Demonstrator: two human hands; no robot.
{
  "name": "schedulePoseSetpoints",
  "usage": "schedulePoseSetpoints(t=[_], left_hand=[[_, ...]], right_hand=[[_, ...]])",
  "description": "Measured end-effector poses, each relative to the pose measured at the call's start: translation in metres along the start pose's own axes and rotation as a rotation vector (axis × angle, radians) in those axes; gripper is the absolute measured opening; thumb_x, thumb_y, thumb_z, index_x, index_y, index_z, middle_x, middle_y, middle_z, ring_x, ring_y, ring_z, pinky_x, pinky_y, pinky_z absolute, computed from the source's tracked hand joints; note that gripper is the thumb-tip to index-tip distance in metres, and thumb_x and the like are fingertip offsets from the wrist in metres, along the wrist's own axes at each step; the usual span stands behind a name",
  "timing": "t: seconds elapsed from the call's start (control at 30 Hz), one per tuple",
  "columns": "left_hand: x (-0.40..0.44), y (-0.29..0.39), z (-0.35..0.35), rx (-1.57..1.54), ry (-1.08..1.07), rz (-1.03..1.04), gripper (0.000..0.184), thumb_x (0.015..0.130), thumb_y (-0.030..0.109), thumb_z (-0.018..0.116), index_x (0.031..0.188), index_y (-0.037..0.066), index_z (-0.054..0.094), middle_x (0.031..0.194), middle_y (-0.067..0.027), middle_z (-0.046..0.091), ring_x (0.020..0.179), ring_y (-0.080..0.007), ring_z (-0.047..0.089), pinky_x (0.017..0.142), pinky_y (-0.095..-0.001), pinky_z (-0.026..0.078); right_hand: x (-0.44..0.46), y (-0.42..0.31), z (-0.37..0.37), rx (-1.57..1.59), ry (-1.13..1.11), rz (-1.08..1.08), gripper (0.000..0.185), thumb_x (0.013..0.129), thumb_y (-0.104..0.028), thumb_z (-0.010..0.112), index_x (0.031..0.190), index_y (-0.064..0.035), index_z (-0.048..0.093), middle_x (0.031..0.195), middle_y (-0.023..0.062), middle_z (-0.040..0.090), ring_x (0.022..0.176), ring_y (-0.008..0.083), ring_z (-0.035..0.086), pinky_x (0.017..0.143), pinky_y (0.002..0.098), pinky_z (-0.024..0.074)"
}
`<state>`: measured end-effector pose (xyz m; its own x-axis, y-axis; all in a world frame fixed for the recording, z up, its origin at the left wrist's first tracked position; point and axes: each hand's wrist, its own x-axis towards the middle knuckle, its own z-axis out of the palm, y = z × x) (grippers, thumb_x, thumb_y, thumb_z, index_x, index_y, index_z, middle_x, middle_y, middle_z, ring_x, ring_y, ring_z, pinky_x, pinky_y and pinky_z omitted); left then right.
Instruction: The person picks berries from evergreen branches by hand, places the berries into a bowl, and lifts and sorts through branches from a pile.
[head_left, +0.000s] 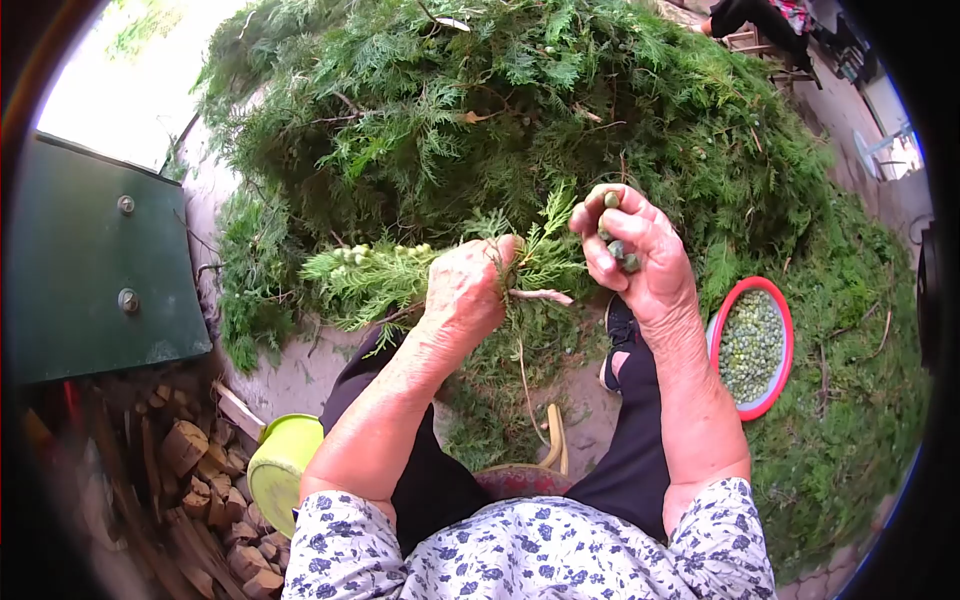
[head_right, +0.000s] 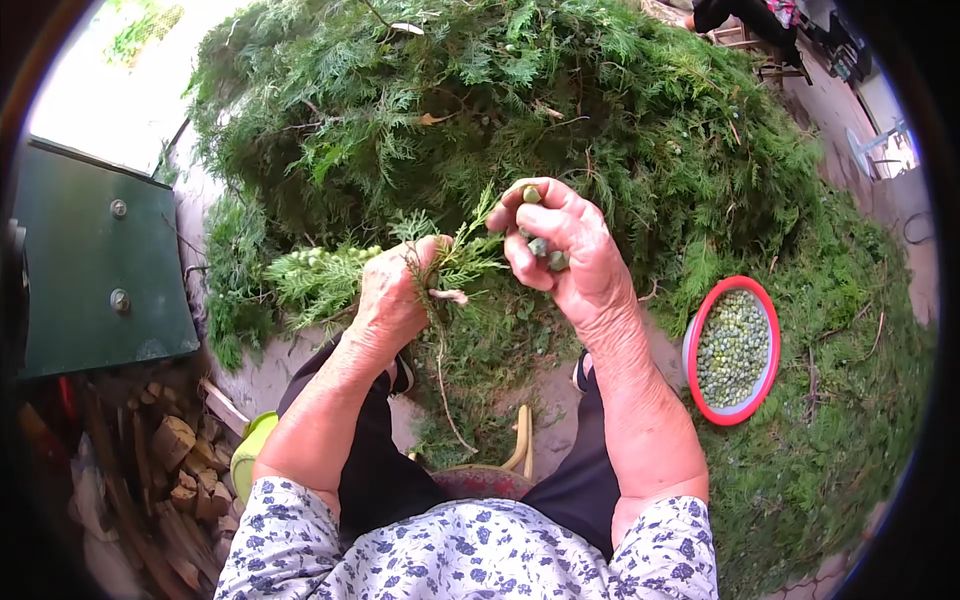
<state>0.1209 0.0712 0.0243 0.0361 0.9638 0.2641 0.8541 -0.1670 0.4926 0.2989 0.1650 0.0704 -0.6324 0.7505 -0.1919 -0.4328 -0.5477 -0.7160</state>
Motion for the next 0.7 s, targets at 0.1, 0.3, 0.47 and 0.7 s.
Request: schedulePoseSetpoints(t=[0.1,0.3,0.47,0.7], left_hand=[[0.002,0.004,0.0,0.098,-0.047,-0.039,0.05,0.065,0.036,0.073,0.1,0.008,0.052,0.073,-0.0109,0.058,0.068,-0.0316,0.058,0.058,-0.0391,0.045],[0.004,0.01,-0.002,0.191,-0.202,-0.093,0.042,0.066,0.013,0.071,0.103,0.008,0.051,0.072,-0.0119,0.058,0.069,-0.0321,0.059,0.059,-0.04,0.046],[0.005,0.008,0.005,0.068,-0.09,-0.079,0.041,0.061,0.0,0.063,0.099,0.007,0.05,0.07,-0.0101,0.057,0.071,-0.0292,0.059,0.06,-0.0397,0.046],[0.001,0.005,0.012,0.041,-0.088,-0.101,0.043,0.058,0.0,0.066,0.097,0.004,0.048,0.071,-0.012,0.059,0.072,-0.0305,0.06,0.059,-0.0395,0.046]], right_hand=[[-0.001,0.005,0.003,0.107,-0.061,0.012,0.012,0.086,-0.013,0.054,0.089,-0.0014,0.054,0.079,0.0092,0.06,0.05,0.0085,0.051,0.036,0.0181,0.0317],[-0.01,0.015,0.015,-0.203,-0.058,0.144,0.013,0.082,-0.005,0.058,0.094,-0.0004,0.061,0.07,0.0016,0.059,0.05,0.0028,0.048,0.038,0.0149,0.0309],[-0.009,0.024,0.013,-0.734,-0.119,-0.022,0.013,0.078,-0.002,0.063,0.091,-0.001,0.064,0.07,-0.001,0.053,0.055,0.0037,0.047,0.047,0.0194,0.037],[-0.01,0.044,0.01,-1.185,-0.153,-0.542,0.029,0.064,0.008,0.068,0.091,-0.0024,0.064,0.078,0.0086,0.057,0.067,0.0181,0.058,0.06,0.0246,0.0468]])
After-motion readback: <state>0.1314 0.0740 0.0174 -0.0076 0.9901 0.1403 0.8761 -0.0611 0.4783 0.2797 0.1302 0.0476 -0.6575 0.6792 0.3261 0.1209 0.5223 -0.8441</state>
